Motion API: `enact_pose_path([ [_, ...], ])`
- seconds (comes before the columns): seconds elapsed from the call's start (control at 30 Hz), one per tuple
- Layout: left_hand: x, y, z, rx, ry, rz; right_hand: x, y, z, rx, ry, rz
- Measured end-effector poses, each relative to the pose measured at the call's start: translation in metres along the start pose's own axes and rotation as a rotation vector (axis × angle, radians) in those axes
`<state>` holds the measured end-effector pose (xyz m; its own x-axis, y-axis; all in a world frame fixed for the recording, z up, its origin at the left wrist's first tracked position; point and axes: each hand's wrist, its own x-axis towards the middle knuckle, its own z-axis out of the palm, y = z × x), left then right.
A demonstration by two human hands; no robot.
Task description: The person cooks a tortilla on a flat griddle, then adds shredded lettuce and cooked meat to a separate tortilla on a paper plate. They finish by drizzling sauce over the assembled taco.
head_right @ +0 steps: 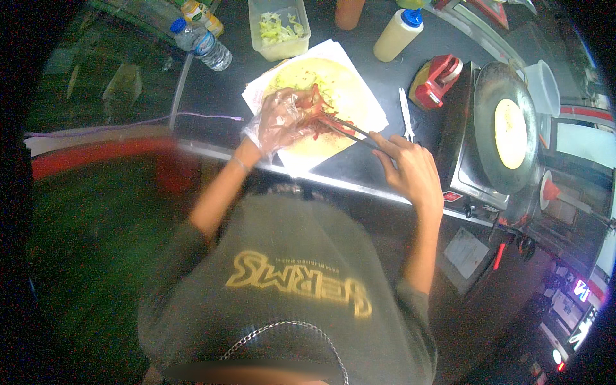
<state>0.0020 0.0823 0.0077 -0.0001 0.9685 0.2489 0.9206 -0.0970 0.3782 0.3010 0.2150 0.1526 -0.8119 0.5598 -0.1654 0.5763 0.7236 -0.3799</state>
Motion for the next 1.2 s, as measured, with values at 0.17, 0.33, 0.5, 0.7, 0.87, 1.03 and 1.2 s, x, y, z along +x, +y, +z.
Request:
enact_pose_path([
  [0.17, -0.02, -0.017, -0.012, 0.023, -0.029, -0.12, -0.012, 0.007, 0.001, 0.022, 0.004, 0.059],
  [0.33, -0.036, -0.019, -0.03, 0.078, -0.039, -0.243, -0.02, 0.006, 0.0, 0.048, 0.049, 0.116],
  [0.5, -0.052, -0.011, -0.033, -0.182, -0.098, -0.543, -0.012, -0.004, 0.015, 0.101, 0.083, 0.04],
  [0.7, -0.05, -0.008, -0.015, -0.501, 0.004, -0.383, -0.015, -0.012, 0.027, 0.144, 0.073, 0.046],
  [0.87, -0.029, 0.015, -0.016, -0.107, -0.006, -0.307, -0.025, -0.014, 0.025, 0.157, 0.125, 0.13],
  [1.03, -0.004, 0.011, -0.001, -0.14, -0.012, -0.112, -0.034, -0.008, 0.031, 0.174, 0.175, 0.197],
  [1.2, -0.031, -0.008, -0.009, 0.021, 0.059, 0.016, -0.043, -0.003, 0.042, 0.237, 0.224, 0.21],
])
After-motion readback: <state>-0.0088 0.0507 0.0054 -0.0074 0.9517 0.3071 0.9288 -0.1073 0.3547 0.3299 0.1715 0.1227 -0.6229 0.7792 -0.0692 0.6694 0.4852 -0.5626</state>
